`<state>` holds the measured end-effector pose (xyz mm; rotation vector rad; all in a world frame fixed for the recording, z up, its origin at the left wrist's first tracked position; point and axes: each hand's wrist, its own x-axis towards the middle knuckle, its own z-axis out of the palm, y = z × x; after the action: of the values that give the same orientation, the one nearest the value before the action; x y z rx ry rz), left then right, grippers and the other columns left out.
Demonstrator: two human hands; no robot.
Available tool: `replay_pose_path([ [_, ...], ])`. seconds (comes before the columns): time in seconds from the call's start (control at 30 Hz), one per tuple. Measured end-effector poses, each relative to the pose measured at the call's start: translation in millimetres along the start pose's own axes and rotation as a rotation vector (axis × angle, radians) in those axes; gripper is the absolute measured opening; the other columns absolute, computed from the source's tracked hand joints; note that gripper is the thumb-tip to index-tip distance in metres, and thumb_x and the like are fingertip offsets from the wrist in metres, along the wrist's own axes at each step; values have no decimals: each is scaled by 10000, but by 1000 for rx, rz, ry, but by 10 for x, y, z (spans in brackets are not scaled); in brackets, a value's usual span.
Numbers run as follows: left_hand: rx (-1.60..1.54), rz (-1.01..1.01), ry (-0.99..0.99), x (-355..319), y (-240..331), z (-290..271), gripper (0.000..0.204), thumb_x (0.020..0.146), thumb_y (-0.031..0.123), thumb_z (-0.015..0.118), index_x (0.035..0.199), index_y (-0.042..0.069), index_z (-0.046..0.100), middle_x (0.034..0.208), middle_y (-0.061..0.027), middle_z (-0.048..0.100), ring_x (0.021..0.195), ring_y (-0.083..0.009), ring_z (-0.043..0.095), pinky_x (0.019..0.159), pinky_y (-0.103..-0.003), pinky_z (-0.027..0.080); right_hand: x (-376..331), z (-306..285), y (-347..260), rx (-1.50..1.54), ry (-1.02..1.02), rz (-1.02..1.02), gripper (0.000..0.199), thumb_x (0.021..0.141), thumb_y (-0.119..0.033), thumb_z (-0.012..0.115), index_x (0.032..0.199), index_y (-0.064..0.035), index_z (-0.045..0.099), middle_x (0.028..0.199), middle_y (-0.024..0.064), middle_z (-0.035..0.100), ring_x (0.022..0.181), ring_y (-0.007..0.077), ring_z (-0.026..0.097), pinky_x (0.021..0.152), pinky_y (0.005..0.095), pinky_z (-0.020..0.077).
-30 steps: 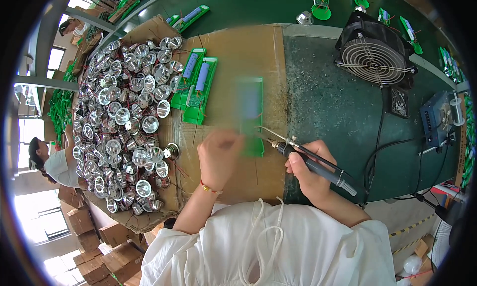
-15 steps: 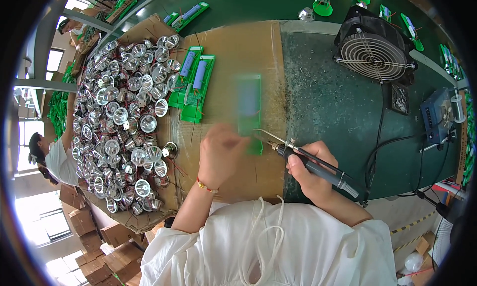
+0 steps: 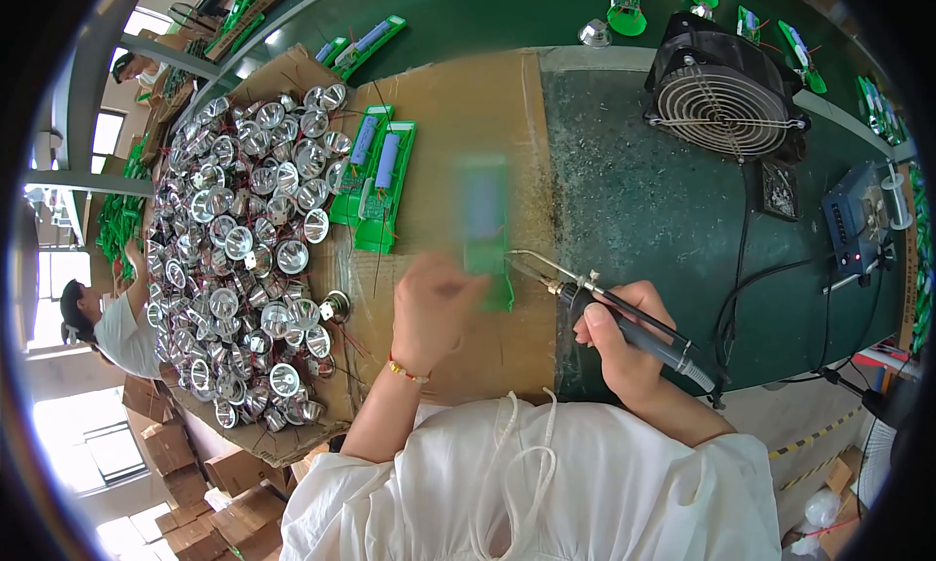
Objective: The person solders wires onto circuit boards within plastic housings using a soldering iron and solder wire, assembling components for portable lighting.
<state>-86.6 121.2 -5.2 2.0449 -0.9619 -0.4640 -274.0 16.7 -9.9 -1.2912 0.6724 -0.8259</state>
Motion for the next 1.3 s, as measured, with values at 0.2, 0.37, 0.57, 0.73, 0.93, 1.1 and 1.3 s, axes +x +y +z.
replay_pose_path([
  [0.2, -9, -33, -17, 17, 39, 4, 121, 708, 113, 702, 694, 4, 652, 739, -81, 537, 602, -185, 528, 552, -294, 427, 8, -39, 30, 12, 37, 4, 139, 841, -68, 575, 852, 5, 456, 639, 99, 579, 527, 110, 550, 480, 220, 455],
  [0.37, 33, -16, 3, 1, 92, -25, 116, 711, 106, 705, 709, 3, 652, 744, -83, 550, 578, -178, 537, 534, -285, 433, 42, -92, 55, 8, 43, 2, 141, 841, -70, 575, 850, 5, 455, 638, 98, 578, 520, 106, 542, 471, 218, 446],
  [0.57, -40, -15, 144, 4, 156, -96, 140, 715, 134, 699, 672, 17, 634, 695, -110, 622, 523, -215, 589, 467, -333, 427, 121, -197, 85, -60, 68, 54, 140, 846, -84, 568, 840, -6, 452, 636, 86, 577, 522, 100, 537, 469, 216, 433],
  [0.73, 256, 86, -134, 364, 88, -38, 211, 725, 217, 630, 590, 57, 605, 558, -134, 561, 495, -318, 551, 472, -406, 432, 185, -256, 101, -24, 125, 74, 140, 845, -93, 568, 840, -11, 454, 637, 83, 577, 522, 98, 535, 472, 212, 430],
  [0.93, 437, 251, 80, 2251, 153, 34, 259, 767, 319, 608, 710, 80, 686, 655, -134, 634, 643, -306, 627, 611, -392, 500, 186, -245, 57, 16, 137, 147, 138, 842, -87, 574, 855, -9, 461, 647, 86, 579, 536, 103, 547, 476, 214, 437],
  [1.1, 180, 314, 228, 2405, 486, -291, 322, 753, 295, 668, 948, 41, 630, 907, -125, 630, 759, -273, 616, 672, -342, 489, 243, -230, 84, 59, 130, 170, 147, 842, -88, 581, 854, -10, 457, 648, 86, 578, 538, 97, 543, 475, 210, 434],
  [1.3, 996, 205, 66, 832, 314, -626, 315, 710, 388, 688, 683, 86, 601, 634, -68, 563, 615, -222, 589, 553, -356, 465, 233, -275, 73, 23, 129, 183, 135, 843, -81, 568, 847, -10, 453, 649, 85, 577, 540, 96, 537, 485, 214, 435],
])
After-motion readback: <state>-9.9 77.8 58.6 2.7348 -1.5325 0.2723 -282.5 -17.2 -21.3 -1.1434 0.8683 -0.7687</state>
